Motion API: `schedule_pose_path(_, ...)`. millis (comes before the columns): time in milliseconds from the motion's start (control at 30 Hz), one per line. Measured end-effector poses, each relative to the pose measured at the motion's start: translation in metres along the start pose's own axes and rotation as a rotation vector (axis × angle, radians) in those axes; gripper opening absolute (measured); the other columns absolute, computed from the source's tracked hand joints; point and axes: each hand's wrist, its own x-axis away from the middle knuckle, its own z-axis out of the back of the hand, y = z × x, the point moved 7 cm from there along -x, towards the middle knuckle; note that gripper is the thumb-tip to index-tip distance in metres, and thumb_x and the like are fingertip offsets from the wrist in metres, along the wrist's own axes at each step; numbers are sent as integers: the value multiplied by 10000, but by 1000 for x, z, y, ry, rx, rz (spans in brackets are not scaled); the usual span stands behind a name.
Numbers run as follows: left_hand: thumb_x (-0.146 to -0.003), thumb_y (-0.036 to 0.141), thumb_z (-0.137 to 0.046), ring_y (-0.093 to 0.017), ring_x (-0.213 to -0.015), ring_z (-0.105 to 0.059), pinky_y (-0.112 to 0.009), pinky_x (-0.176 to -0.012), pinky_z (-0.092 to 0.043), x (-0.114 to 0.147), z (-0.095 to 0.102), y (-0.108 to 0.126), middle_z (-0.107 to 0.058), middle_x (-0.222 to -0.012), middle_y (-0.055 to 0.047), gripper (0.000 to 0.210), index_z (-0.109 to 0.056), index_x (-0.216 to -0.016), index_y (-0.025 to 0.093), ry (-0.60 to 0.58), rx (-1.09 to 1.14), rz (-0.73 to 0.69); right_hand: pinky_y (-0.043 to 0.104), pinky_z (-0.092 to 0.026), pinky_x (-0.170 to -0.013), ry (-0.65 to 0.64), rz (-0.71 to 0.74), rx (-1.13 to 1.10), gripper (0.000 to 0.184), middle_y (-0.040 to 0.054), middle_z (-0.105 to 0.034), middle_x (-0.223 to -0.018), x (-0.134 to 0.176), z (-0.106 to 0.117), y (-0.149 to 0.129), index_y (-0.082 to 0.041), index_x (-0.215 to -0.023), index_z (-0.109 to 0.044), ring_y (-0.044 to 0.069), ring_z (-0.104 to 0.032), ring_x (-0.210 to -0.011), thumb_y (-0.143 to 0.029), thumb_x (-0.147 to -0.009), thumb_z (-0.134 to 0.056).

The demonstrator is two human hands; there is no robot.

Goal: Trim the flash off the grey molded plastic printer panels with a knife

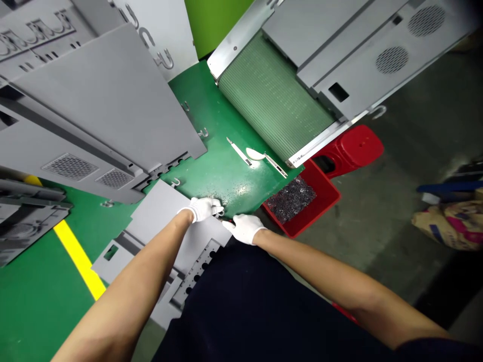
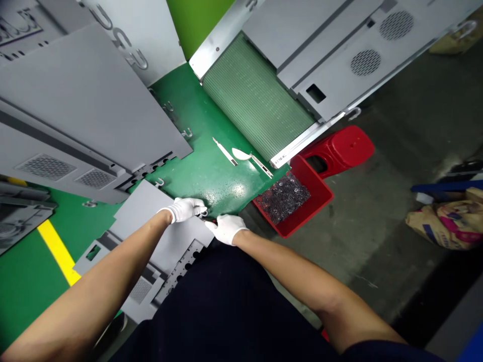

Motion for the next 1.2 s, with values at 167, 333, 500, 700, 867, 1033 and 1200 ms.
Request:
schedule_pose_path(167,-899,520,-522,-169,-912,-651,-331,-962,-350,2,1,2,-752,-913,42,311,-703,-877,269,-1,7,2,435,-529,-827,34,38,25,756,172,-738,-1076,-2,3,-6,-186,-1087,-694,340,-708,-997,-721,-958,-175)
schedule_pose_path(333,-875,520,-539,-170,-865,-644,-299,-843,-403,2,2,3,-745,-888,34,311,-689,-831,252,11,27,-5,427,-533,-794,26,38,69,771,192,-751,-959,0,3,-12,-144,-1049,-720,347,-723,-931,-686,-976,-177)
schedule_pose_path(500,-880,505,-532,-174,-825,-625,-302,-813,-410,-1,1,2,-720,-842,18,317,-670,-797,232,35,45,-32,438,-525,-810,15,86,111,802,218,-749,-980,-5,10,-13,-121,-1036,-738,364,-716,-945,-707,-964,-194)
schedule_pose_path(700,-895,584,-476,-175,-818,-605,-293,-815,-446,1,8,-5,-690,-866,10,400,-659,-849,232,153,132,-83,438,-501,-874,3,51,108,867,232,-742,-1036,-4,26,19,-135,-1027,-745,355,-699,-1007,-755,-939,-146)
schedule_pose_path(867,-933,578,-384,-194,-811,-605,-309,-789,-496,-3,13,43,-681,-874,-46,469,-644,-866,193,240,244,-162,383,-470,-910,39,-175,-210,840,210,-737,-1087,24,16,55,-160,-1010,-737,323,-677,-1074,-755,-952,-147)
schedule_pose_path(1033,-953,528,-400,-238,-1149,-605,-336,-1008,-475,4,31,122,-664,-1282,-86,485,-634,-1241,216,200,347,-406,283,-484,-786,37,-267,-413,798,134,-766,-905,50,-15,62,-185,-882,-727,229,-720,-911,-667,-1010,-103)
schedule_pose_path(1200,-932,628,-340,-411,-1188,-570,-547,-978,-440,29,114,-6,-633,-1296,-197,588,-656,-1161,188,716,-166,319,256,-474,-654,56,-345,-643,732,89,-748,-782,58,-34,74,-195,-832,-694,191,-707,-717,-690,-1002,-182)
